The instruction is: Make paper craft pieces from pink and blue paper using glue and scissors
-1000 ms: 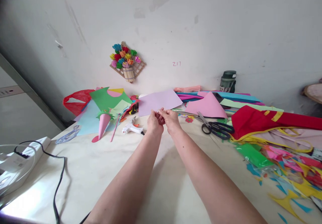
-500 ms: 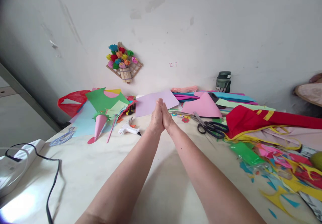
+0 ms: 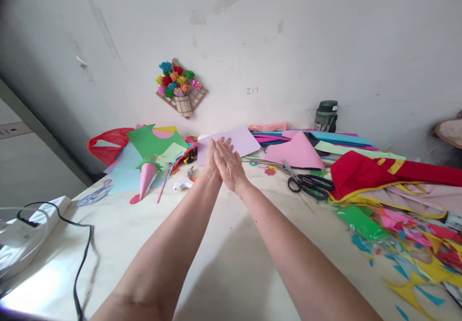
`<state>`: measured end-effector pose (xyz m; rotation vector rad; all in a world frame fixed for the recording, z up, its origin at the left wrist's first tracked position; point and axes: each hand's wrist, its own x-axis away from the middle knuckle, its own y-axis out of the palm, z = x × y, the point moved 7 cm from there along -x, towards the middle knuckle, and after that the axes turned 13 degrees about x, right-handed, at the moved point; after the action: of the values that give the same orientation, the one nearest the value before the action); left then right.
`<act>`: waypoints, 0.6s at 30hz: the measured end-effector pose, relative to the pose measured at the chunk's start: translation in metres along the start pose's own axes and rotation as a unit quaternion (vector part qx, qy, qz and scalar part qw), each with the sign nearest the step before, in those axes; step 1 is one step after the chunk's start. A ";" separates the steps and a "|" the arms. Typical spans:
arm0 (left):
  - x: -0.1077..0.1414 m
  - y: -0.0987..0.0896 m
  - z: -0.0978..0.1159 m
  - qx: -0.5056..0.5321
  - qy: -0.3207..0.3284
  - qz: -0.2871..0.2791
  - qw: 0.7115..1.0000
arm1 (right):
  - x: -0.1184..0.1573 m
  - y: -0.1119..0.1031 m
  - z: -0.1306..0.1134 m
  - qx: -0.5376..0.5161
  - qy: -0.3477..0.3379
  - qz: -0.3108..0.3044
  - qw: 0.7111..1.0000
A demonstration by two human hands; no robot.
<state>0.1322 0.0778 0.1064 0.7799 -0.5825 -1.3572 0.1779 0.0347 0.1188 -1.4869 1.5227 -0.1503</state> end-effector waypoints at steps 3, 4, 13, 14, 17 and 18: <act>0.008 0.013 -0.009 0.031 -0.086 -0.046 0.995 | -0.011 -0.002 0.023 0.022 0.035 0.012 0.999; 0.012 0.016 -0.007 0.031 -0.095 -0.057 0.993 | -0.014 -0.002 0.031 0.031 0.051 0.007 0.998; -0.001 -0.004 0.054 -0.038 -0.083 0.008 0.996 | -0.041 0.008 0.012 0.193 0.056 0.007 0.980; -0.008 -0.013 0.066 -0.054 -0.064 0.047 0.995 | -0.042 0.013 0.004 0.206 0.045 0.006 0.978; -0.022 -0.052 0.113 -0.108 0.019 0.175 0.978 | -0.041 0.034 -0.022 0.228 0.001 -0.015 0.974; -0.022 -0.070 0.134 -0.123 0.067 0.219 0.966 | -0.040 0.041 -0.030 0.233 -0.014 -0.027 0.972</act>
<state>-0.0174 0.0760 0.1382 0.4979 -0.4350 -0.9375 0.1203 0.0625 0.1282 -1.1477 1.3104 -0.4826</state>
